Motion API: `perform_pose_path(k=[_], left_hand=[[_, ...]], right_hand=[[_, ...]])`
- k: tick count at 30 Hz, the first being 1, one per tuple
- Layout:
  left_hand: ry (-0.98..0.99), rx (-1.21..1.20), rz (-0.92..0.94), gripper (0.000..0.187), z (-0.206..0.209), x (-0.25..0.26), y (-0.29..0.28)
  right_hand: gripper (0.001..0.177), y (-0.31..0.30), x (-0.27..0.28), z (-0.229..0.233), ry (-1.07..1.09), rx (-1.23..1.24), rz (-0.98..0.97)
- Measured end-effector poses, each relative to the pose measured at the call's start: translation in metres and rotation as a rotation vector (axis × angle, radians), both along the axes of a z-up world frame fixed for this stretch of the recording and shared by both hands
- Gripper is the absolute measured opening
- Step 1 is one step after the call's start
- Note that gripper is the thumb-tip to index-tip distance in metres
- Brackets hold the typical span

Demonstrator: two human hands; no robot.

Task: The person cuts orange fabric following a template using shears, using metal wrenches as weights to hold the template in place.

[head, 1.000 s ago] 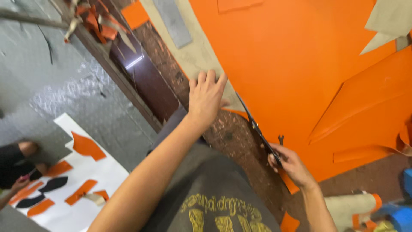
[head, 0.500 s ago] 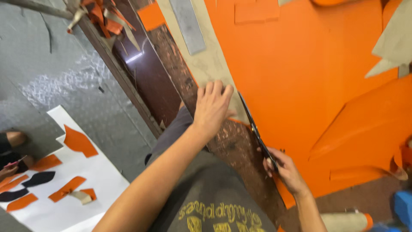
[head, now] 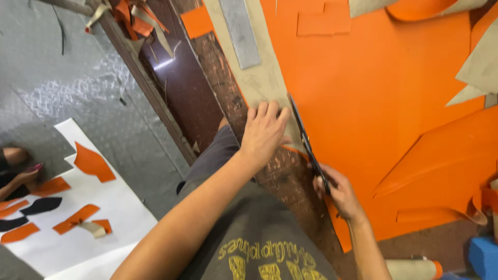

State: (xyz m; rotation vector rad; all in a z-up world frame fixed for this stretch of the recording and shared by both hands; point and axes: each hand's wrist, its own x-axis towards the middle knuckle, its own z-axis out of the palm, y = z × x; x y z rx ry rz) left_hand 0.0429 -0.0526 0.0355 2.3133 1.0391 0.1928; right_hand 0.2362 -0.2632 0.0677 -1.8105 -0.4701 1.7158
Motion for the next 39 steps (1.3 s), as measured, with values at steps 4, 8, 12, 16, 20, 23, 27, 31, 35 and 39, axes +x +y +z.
perform_pose_path(k=[4, 8, 12, 16, 20, 23, 27, 31, 35, 39], left_hand=[[-0.004, 0.005, -0.01, 0.064, -0.002, 0.004, 0.013], [-0.021, -0.019, -0.011, 0.065, -0.001, -0.001, 0.008], [-0.013, -0.048, -0.034, 0.066, 0.001, -0.004, 0.007], [-0.044, -0.009, -0.032, 0.067, -0.006, 0.0, 0.02], [-0.035, -0.018, -0.05, 0.063, -0.005, -0.005, 0.015], [-0.036, -0.058, -0.077, 0.063, 0.0, -0.007, 0.018], [-0.029, -0.065, -0.1, 0.061, -0.002, -0.007, 0.026], [-0.019, -0.06, -0.117, 0.061, -0.002, -0.01, 0.025], [-0.028, -0.032, -0.103, 0.063, -0.002, -0.008, 0.023], [0.014, -0.074, -0.128, 0.057, -0.008, -0.004, 0.028]], right_hand=[[0.049, 0.018, 0.003, -0.006, 0.012, 0.028, 0.01], [0.049, 0.011, -0.006, 0.012, 0.005, -0.025, 0.002], [0.049, 0.04, -0.01, 0.003, -0.009, 0.004, 0.001], [0.049, 0.054, -0.011, -0.002, -0.003, -0.007, -0.037], [0.048, 0.045, -0.016, 0.014, 0.001, -0.052, -0.036], [0.046, 0.067, -0.015, 0.004, -0.02, 0.021, -0.028], [0.047, 0.071, -0.018, 0.003, -0.02, -0.02, -0.044], [0.048, 0.072, -0.016, 0.006, -0.004, -0.012, -0.031], [0.048, 0.088, -0.016, 0.004, 0.026, 0.022, -0.061], [0.048, 0.093, -0.019, 0.001, 0.001, -0.004, -0.072]])
